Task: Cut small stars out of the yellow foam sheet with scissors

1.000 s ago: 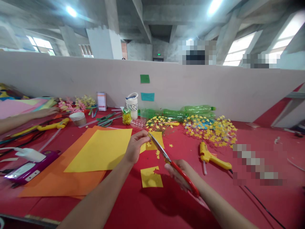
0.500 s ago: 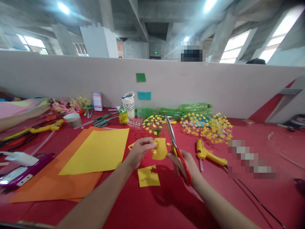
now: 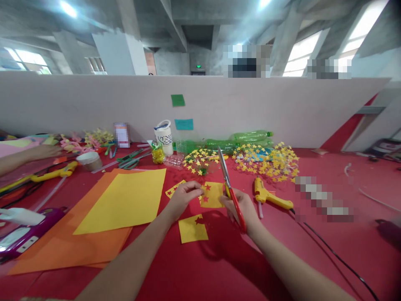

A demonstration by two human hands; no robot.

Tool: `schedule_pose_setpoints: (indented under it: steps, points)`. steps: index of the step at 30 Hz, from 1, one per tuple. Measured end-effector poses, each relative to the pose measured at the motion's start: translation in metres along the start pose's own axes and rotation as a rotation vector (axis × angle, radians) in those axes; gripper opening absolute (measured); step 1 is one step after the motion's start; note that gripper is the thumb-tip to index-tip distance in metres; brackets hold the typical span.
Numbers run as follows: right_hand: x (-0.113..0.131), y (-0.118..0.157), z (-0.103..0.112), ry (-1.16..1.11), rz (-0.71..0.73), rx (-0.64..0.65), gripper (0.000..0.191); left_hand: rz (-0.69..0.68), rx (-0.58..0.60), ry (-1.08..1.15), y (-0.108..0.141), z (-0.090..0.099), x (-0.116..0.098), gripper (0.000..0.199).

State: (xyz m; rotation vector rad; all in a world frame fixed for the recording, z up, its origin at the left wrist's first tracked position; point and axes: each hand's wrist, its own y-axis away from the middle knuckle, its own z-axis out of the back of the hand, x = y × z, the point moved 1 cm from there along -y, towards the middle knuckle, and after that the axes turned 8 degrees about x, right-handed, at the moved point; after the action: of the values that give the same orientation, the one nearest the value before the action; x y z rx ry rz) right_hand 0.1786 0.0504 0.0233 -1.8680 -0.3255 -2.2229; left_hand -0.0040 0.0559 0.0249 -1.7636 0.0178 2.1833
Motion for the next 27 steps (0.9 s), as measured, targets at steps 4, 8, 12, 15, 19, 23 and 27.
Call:
schedule_pose_setpoints:
  steps: [4,8,12,15,19,23,27]
  points:
    - [0.001,-0.003,0.006,-0.015,0.017,-0.090,0.019,-0.077,0.023,-0.427,-0.002,0.009,0.005,0.014]
    - [0.001,-0.003,0.006,-0.055,0.018,-0.096,0.023,-0.076,0.146,-0.677,-0.003,0.007,0.019,0.021]
    - [0.001,-0.002,0.004,-0.063,0.024,-0.068,0.020,-0.068,0.180,-0.797,-0.004,0.006,0.026,0.025]
    - [0.000,-0.001,0.003,-0.060,0.032,-0.068,0.018,-0.058,0.135,-0.740,-0.003,0.006,0.022,0.019]
    - [-0.002,0.001,0.001,-0.094,0.043,-0.056,0.021,0.017,0.249,-0.241,0.005,-0.006,0.007,0.024]
    - [-0.002,0.006,-0.004,-0.071,0.061,-0.043,0.023,0.103,0.300,0.162,0.010,-0.024,-0.002,0.030]
    - [0.000,0.007,-0.007,-0.040,0.083,-0.020,0.020,0.165,0.199,0.165,0.009,-0.025,0.003,0.017]
